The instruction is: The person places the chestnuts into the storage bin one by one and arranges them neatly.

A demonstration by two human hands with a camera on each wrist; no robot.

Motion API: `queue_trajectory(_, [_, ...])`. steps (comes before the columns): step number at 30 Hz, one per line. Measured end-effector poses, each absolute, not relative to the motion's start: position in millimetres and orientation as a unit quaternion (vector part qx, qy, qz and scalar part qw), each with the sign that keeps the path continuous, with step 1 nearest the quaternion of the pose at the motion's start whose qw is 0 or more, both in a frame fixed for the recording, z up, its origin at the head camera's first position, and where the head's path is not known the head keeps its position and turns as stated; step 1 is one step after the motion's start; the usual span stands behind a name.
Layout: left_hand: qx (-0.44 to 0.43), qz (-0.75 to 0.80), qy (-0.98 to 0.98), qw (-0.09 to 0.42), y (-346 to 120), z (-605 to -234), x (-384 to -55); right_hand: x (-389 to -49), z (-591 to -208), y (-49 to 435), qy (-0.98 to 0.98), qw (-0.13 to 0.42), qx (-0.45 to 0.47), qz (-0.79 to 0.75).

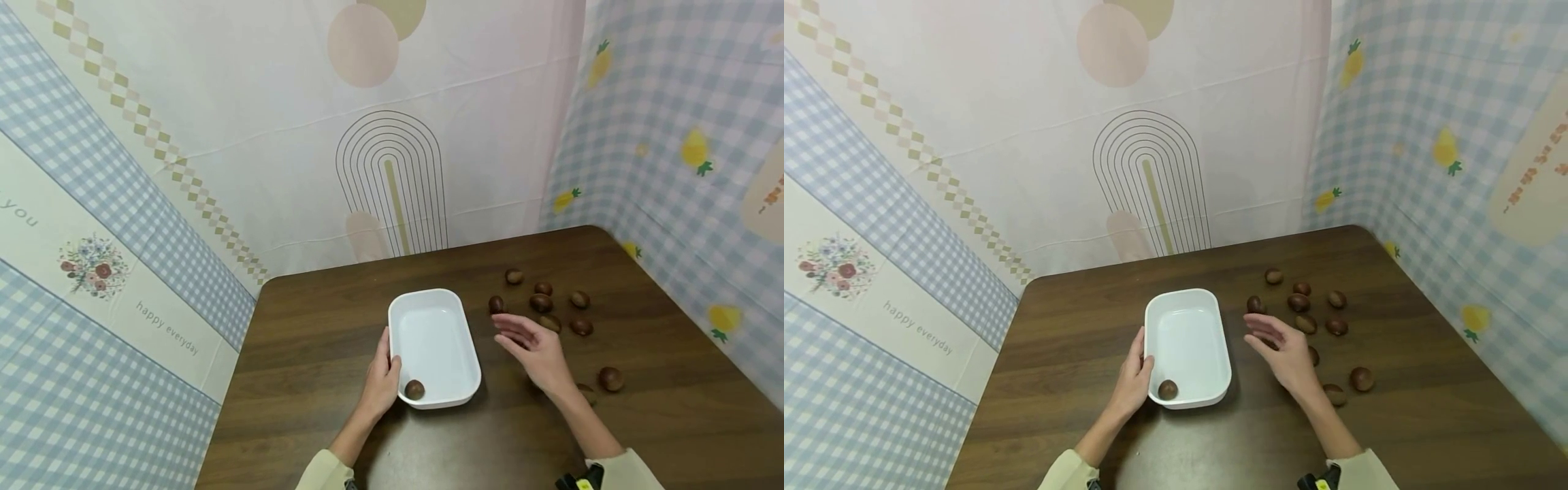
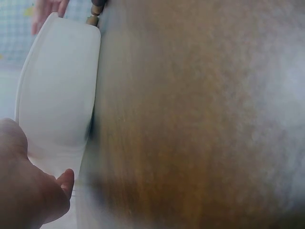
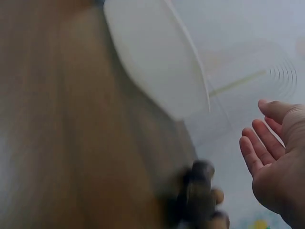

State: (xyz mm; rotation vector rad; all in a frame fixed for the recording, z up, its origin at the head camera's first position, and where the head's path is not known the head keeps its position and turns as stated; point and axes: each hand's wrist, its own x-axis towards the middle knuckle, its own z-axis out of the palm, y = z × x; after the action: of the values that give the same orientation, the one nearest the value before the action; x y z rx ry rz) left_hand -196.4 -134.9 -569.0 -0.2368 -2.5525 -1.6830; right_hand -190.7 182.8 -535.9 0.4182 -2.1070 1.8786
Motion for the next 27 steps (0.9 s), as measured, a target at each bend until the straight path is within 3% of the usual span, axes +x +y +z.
queue_trajectory(10, [-0.076,-0.550,-0.831,0.037,-137.2,-567.2,-195.6,-153.0,-554.3,224.9,-0.827,0.176,0.066,0.530])
queue_trajectory(27, [-0.083,-0.552,-0.829,0.042,-134.9,-567.9,-195.2,-133.5,-565.9,220.2,-0.897,0.175,0.046,0.403])
